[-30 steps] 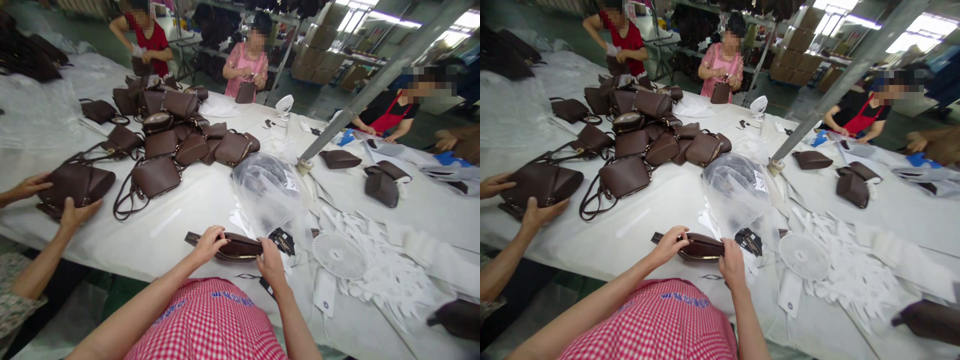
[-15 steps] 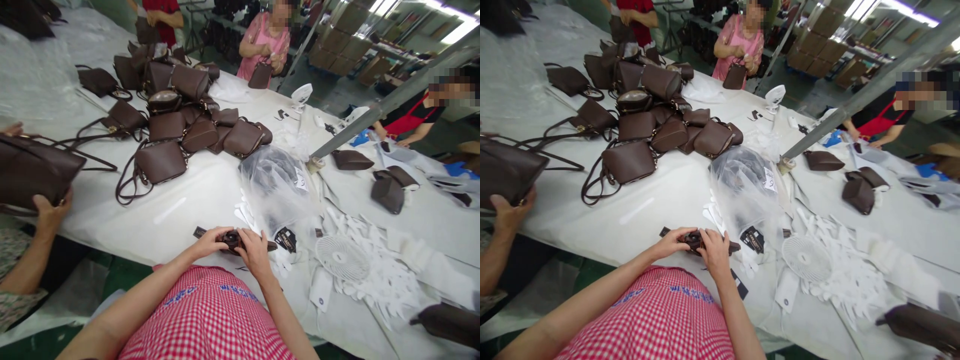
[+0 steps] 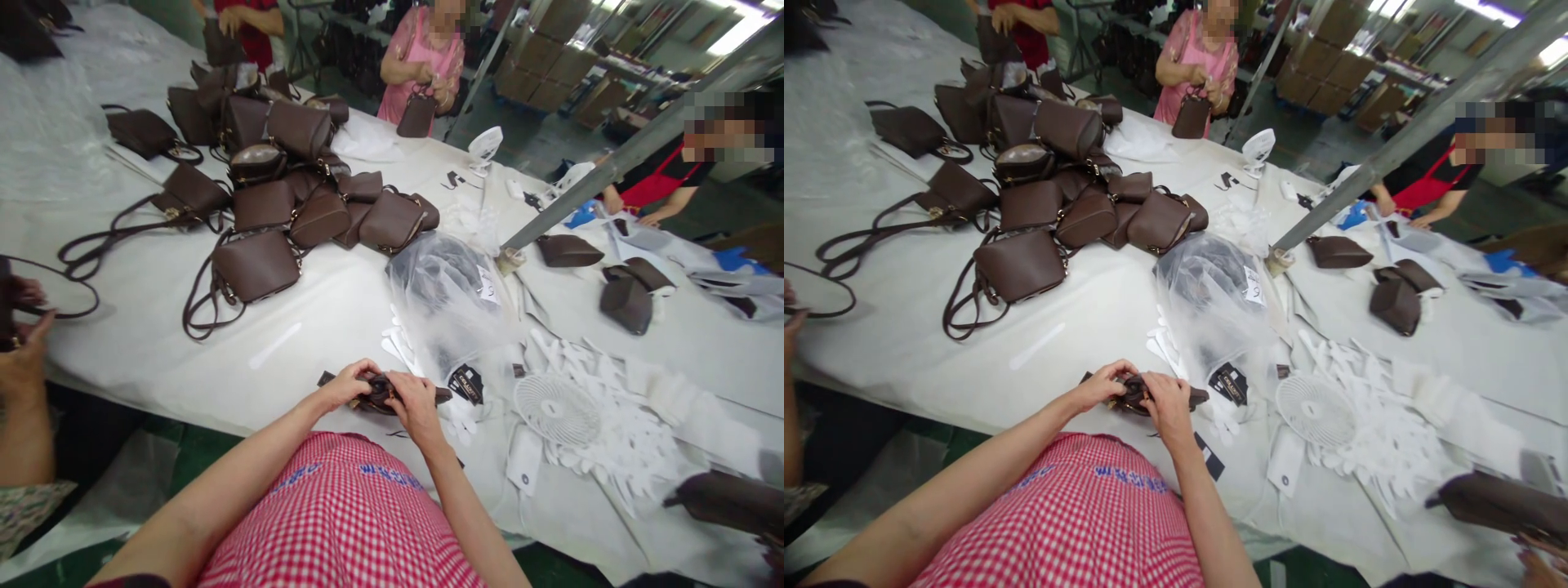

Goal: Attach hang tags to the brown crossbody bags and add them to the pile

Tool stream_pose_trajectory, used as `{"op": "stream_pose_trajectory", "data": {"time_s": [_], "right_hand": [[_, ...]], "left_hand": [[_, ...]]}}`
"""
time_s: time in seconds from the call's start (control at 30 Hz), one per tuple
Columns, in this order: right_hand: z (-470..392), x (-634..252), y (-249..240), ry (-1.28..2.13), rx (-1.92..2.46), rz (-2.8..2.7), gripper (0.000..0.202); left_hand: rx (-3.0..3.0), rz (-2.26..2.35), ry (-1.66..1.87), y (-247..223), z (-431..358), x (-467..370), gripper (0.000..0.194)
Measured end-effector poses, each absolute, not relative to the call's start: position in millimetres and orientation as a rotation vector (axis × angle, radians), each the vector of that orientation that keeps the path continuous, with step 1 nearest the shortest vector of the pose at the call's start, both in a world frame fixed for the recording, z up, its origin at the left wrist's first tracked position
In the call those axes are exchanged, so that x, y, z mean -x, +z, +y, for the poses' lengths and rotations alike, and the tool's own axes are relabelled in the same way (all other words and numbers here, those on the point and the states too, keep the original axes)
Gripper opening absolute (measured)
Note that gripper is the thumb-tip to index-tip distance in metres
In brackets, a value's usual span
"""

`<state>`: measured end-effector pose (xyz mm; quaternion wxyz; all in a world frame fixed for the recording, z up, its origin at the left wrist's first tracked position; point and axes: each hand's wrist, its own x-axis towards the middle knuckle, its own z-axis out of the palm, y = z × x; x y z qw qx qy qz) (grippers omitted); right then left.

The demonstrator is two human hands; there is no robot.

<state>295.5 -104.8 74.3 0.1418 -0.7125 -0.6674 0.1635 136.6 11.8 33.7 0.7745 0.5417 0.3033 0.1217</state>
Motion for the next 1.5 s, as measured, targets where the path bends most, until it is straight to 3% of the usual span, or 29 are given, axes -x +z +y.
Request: {"op": "stream_pose_trajectory", "data": {"time_s": [0.17, 0.4, 0.87, 1.1, 1.23, 1.4, 1.5], "right_hand": [[-104, -297, 72, 0.452, 2.044, -2.003, 0.043], [-114, -291, 79, 0.106, 2.129, -1.951, 0.039], [-100, -269, 124, 0.327, 2.417, -2.062, 0.008], [-90, -262, 128, 0.399, 2.464, -2.029, 0.017], [-89, -258, 128, 0.378, 2.690, -1.853, 0.012], [-90, -264, 116, 0.575, 2.135, -2.008, 0.017], [-99, -274, 104, 0.850, 1.865, -1.613, 0.017]], "left_hand": [[-1.303, 0.783, 0.335, 40, 2, -148, 0.039], [-1.226, 0.864, 0.356, 34, -10, -146, 0.038], [-1.452, 0.869, 0.471, 34, -23, -147, 0.038], [-1.468, 0.804, 0.455, 35, -22, -146, 0.040], [-1.461, 0.801, 0.462, 31, -25, -148, 0.042], [-1.468, 0.819, 0.490, 28, -23, -146, 0.029], [-1.493, 0.802, 0.490, 28, -23, -145, 0.026]]}}
